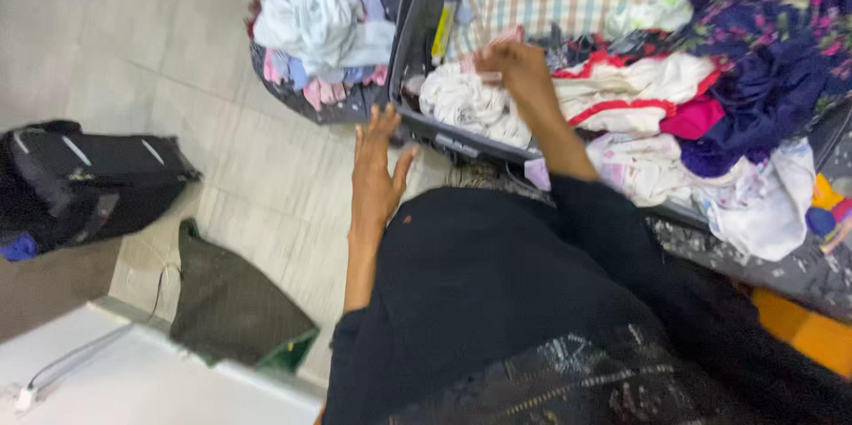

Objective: The person picks up and handles various items including a yellow tube, a jar, a comb, and pieces of clothing, then places them into or rearranges them within an open suitcase.

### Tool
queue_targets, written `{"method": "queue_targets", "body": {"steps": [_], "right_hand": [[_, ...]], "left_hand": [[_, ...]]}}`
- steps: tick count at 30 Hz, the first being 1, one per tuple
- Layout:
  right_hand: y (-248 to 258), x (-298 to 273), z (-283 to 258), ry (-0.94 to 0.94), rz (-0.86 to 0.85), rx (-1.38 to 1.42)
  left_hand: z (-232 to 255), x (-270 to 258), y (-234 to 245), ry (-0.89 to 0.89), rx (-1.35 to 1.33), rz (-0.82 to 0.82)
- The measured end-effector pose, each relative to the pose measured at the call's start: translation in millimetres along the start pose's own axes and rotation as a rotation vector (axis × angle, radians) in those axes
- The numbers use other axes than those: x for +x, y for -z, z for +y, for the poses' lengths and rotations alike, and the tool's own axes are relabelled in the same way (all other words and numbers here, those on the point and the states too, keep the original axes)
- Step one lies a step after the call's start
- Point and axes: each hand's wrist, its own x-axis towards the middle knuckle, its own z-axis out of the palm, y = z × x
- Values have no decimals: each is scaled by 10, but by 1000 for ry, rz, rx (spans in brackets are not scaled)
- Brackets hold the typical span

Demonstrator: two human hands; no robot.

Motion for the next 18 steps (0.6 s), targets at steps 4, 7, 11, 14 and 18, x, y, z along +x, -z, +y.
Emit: {"method": "queue_targets", "body": {"steps": [4,7,11,14,18], "right_hand": [[-24,898,569,-199,26,-171],[-241,1521,985,-286,86,-276],[-617,1637,1283,-375,180,-377],[-821,1790,1192,-382,258,-355],[-1000,1739,1125,-224,361,-565]], "left_hand": [[-202,300,106,6,-7,24],[-336,625,212,-37,-40,-5],[-486,768,324,-15,-58,-140],[-668,1114,452,-82,-50,-185],[-911,1435,774,-123,-16,-206]]}}
